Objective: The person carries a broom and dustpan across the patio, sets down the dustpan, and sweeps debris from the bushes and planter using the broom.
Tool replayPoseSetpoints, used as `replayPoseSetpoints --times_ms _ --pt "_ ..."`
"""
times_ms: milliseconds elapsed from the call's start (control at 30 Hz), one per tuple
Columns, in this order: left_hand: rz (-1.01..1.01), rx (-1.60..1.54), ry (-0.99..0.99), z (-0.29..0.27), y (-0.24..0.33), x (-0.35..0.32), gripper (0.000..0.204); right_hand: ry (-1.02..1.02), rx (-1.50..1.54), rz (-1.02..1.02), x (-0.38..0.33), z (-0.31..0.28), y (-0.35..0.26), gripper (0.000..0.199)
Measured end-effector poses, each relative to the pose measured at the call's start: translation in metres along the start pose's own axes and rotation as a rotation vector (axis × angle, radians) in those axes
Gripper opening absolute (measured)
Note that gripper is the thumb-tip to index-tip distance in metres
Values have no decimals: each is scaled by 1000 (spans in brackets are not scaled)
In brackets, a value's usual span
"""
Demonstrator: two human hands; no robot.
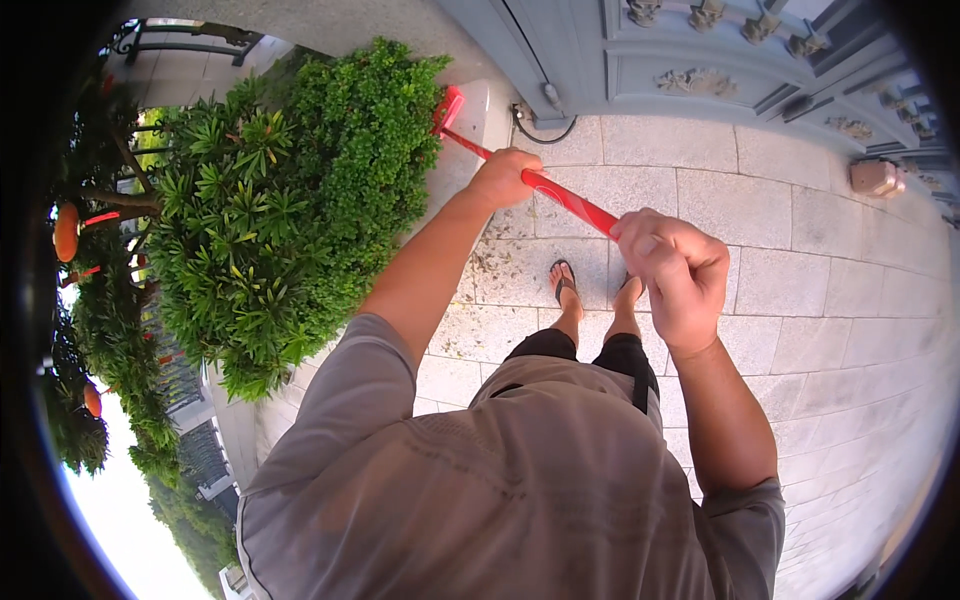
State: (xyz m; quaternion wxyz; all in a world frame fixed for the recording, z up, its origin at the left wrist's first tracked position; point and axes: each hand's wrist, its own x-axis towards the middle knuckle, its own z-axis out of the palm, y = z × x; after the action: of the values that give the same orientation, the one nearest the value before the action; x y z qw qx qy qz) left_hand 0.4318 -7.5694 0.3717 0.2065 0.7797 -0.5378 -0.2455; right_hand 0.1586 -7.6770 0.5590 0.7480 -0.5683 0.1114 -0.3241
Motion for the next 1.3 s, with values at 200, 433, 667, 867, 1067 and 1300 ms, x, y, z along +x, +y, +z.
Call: replayPoseSetpoints --times_ms 200,433,667,867,1067,1300 --pt "141 -82 -19 2 126 -65 22 -36 10 -54 -44 -17 -113 31" --pt "6 -11 189 14 95 -104 25 -90 158 38 -21 -23 -71 30" --pt "-11 68 216 -3 -41 -48 17 -325 -64 -33 9 7 46 28" --pt "-5 35 158 -17 -74 8 20 -98 2 37 31 19 83 13" --pt "119 -140 71 18 1 1 22 -48 -40 -21 -5 -5 10 18" --pt "182 -91 -151 7 126 -82 22 -55 16 -48 -67 -29 -110 36"
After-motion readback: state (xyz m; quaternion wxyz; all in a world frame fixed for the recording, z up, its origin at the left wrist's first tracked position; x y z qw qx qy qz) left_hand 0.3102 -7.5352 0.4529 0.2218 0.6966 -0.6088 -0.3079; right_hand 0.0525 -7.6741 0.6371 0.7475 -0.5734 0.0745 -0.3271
